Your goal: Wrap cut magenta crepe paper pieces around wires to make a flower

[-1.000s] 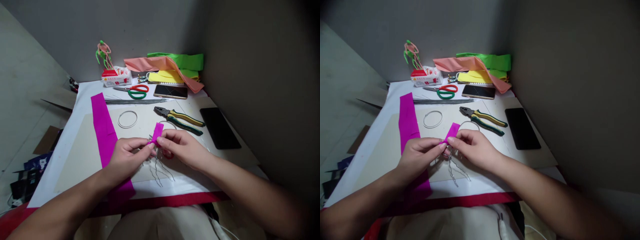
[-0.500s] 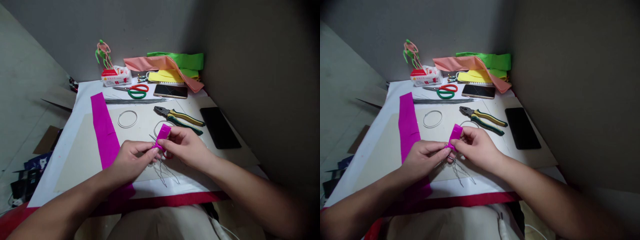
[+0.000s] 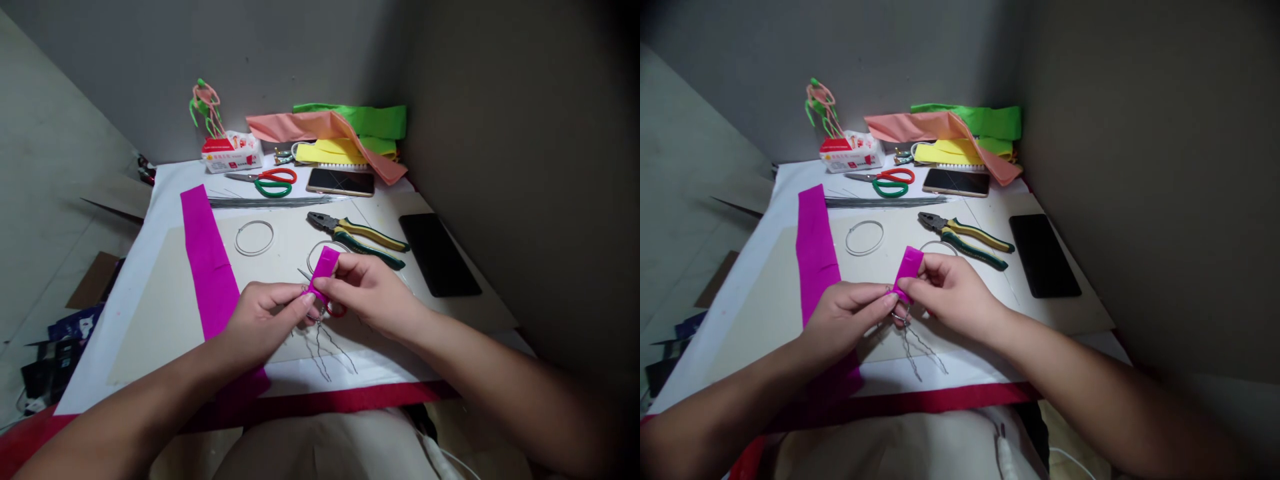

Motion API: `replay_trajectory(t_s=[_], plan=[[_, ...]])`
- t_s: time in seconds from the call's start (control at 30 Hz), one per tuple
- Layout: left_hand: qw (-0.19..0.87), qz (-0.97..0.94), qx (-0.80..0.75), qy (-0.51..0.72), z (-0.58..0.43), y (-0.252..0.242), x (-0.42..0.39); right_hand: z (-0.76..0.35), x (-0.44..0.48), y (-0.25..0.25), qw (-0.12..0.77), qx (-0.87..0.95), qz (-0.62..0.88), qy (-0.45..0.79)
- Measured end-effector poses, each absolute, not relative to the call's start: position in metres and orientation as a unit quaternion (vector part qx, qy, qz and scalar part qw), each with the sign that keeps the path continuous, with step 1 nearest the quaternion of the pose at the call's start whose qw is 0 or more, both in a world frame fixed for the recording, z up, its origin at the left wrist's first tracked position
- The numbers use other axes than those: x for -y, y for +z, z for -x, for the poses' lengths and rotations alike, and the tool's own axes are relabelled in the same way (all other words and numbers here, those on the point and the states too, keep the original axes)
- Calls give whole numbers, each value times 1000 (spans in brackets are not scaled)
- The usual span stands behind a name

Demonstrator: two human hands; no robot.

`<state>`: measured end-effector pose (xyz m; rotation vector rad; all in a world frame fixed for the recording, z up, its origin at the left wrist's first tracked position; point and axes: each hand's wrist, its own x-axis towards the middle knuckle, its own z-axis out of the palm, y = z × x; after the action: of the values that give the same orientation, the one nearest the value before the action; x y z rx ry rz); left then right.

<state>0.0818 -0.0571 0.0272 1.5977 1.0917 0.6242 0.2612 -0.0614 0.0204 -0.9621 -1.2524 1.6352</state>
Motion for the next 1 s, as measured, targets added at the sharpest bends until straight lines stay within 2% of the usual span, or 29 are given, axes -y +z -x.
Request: replay_trajectory(t_s=[0.13, 0.23, 0.33, 0.43, 0.7, 1.0], plan=[[532, -644, -475, 277, -82, 28, 57, -261, 63, 17, 461, 497, 408, 612], [532, -632, -476, 302, -83, 30, 57, -263, 66, 18, 514, 571, 438, 467], [526, -639, -463, 317, -84, 30, 56, -264, 67, 17, 493, 702, 412, 307], [523, -644, -458, 320, -84, 29, 57, -264, 67, 14, 483, 749, 392, 228], [506, -672, -445, 309, -81, 27, 57, -261, 67, 10, 536, 726, 386, 191], [540, -667, -417, 299, -80, 25, 55, -262, 66, 15, 516, 732, 373, 242]])
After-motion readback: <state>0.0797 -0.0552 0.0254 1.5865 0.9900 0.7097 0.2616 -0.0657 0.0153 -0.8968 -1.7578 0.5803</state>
